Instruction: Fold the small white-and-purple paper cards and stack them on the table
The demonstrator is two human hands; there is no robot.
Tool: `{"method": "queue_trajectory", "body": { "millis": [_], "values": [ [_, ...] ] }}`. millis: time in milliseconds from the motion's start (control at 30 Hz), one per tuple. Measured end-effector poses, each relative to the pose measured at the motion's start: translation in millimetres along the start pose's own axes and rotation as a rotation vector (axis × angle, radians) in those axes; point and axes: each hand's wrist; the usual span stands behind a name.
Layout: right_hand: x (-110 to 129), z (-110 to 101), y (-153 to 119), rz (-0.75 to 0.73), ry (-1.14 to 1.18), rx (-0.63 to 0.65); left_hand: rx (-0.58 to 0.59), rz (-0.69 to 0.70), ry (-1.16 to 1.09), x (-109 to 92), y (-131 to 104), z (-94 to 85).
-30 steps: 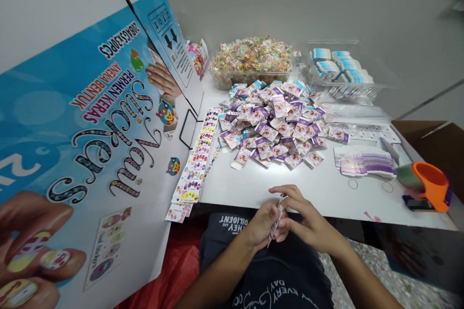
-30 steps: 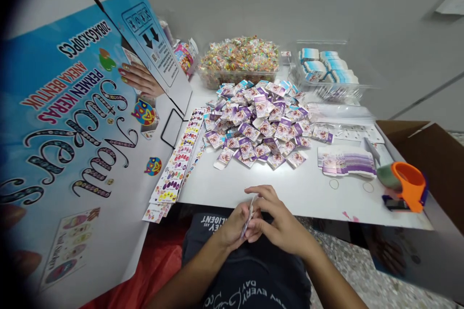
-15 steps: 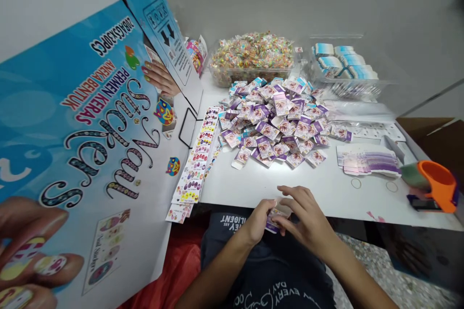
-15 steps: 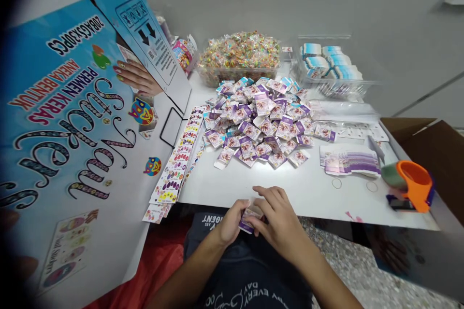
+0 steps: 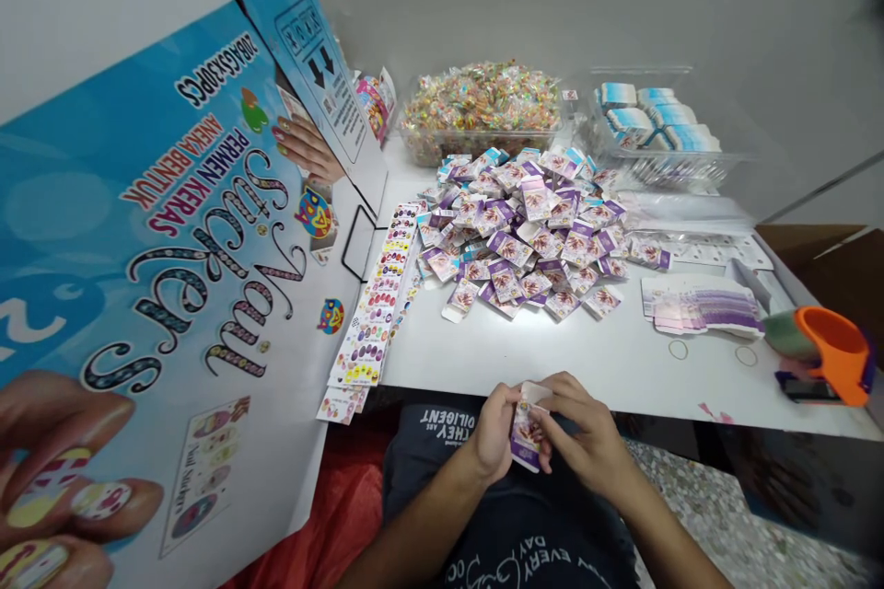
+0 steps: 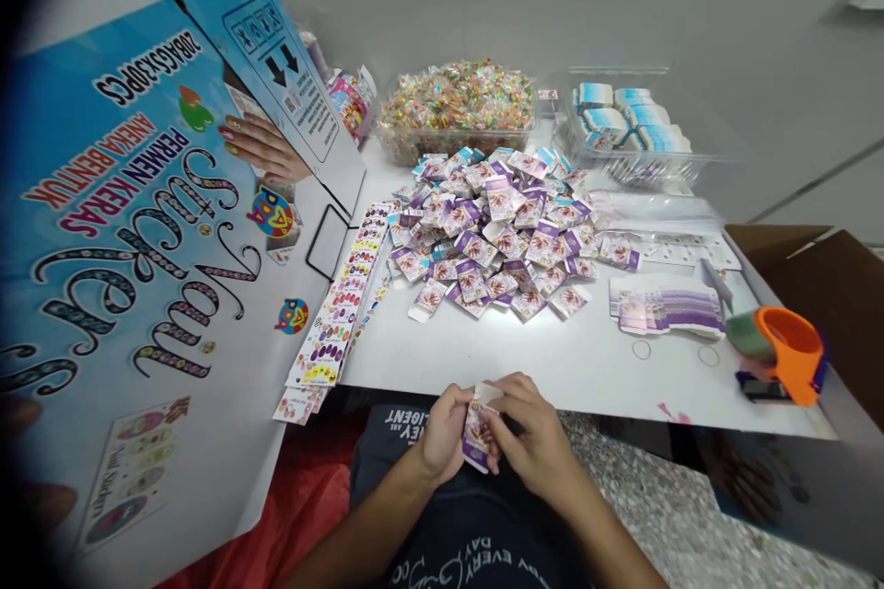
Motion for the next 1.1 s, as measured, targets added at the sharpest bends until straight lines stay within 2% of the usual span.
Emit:
{"method": "queue_trajectory", "body": {
  "millis": [100,233,300,467,533,633,733,833,900,1000,1100],
  "values": [
    [-1,4,1,0.003,-0.049,-0.098,-0.005,0.045,-0.035,-5,-1,5.1],
    [-1,1,6,-0.123,-0.103,-0.067,-0.053,0.029,0.011,-7,0,5.1],
    [2,-1,9,-0.021,-0.01,-0.03,-0.074,0.031,0.047,-3,2,3.4],
    [10,1,12,0.434,0.48,0.017,-0.137,0.063,0.129,6,4,1.5],
    [12,1,14,0.518,0.657,0.005,-0.142,0.055,0.176,6,3,2.1],
    [10,1,15,0.533,0.784,0.001,-0.1,0.065,0.26,1,3,2.7],
    [6,6,11,0.453,0.647,-0.05,-0.067,0.087,0.273,-6,2,1.4],
    [3,18,1,0.234,0.327,-0.13,-0.082,0.118,0.224,-10,0,-1.5],
    [2,26,-4,0.145,0.2,-0.139,-0.099,0.124,0.198,-10,-2,-2.8],
    [2,26,-4,0.176,0.164,-0.131,-0.114,0.123,0.156,-8,-4,-2.1],
    [0,5,16,0.321,0.336,-0.051,-0.128,0.189,0.135,-9,-3,0.4]
  ]
}}
Point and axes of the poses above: each hand's wrist, its own y-axis towards the middle knuckle, its own z-axis out of the palm, x = y × z, and after that the axes turned 10 degrees about x, right-handed
